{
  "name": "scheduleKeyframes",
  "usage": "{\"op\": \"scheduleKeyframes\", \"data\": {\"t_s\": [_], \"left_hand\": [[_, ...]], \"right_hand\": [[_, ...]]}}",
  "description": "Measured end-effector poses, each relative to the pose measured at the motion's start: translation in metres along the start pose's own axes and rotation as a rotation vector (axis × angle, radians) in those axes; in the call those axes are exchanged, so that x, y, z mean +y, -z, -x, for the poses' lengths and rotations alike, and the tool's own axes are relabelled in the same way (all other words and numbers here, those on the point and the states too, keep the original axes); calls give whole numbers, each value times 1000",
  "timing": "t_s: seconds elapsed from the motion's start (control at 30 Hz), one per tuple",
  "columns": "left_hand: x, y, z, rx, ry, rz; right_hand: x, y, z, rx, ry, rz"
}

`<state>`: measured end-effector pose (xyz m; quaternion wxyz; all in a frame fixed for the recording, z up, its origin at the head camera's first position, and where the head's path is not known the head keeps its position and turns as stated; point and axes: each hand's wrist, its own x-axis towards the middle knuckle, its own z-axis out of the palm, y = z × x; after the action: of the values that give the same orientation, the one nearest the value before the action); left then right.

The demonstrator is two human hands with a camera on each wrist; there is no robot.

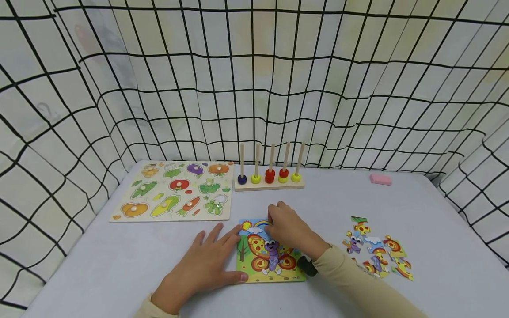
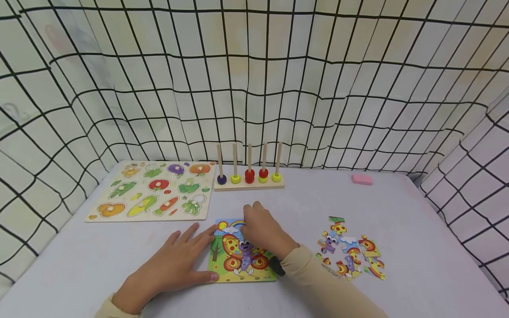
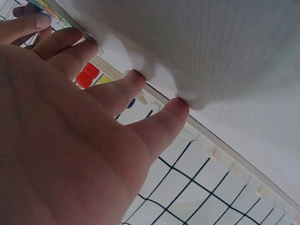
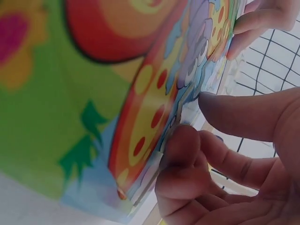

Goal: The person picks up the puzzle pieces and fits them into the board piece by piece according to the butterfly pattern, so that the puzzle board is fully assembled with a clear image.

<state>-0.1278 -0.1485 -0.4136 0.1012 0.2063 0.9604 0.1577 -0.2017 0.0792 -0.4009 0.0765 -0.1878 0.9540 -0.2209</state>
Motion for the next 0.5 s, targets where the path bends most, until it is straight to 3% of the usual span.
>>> {"op": "scheduleKeyframes", "data": {"t_s": [0.27,0.5], "left_hand": [[0,-1,0,2,-8,-1],[-1,1,1,-7,-8,-6]], "right_hand": [[3,4,5,39,76,-64],[19,15,19,104,102,-170]]}}
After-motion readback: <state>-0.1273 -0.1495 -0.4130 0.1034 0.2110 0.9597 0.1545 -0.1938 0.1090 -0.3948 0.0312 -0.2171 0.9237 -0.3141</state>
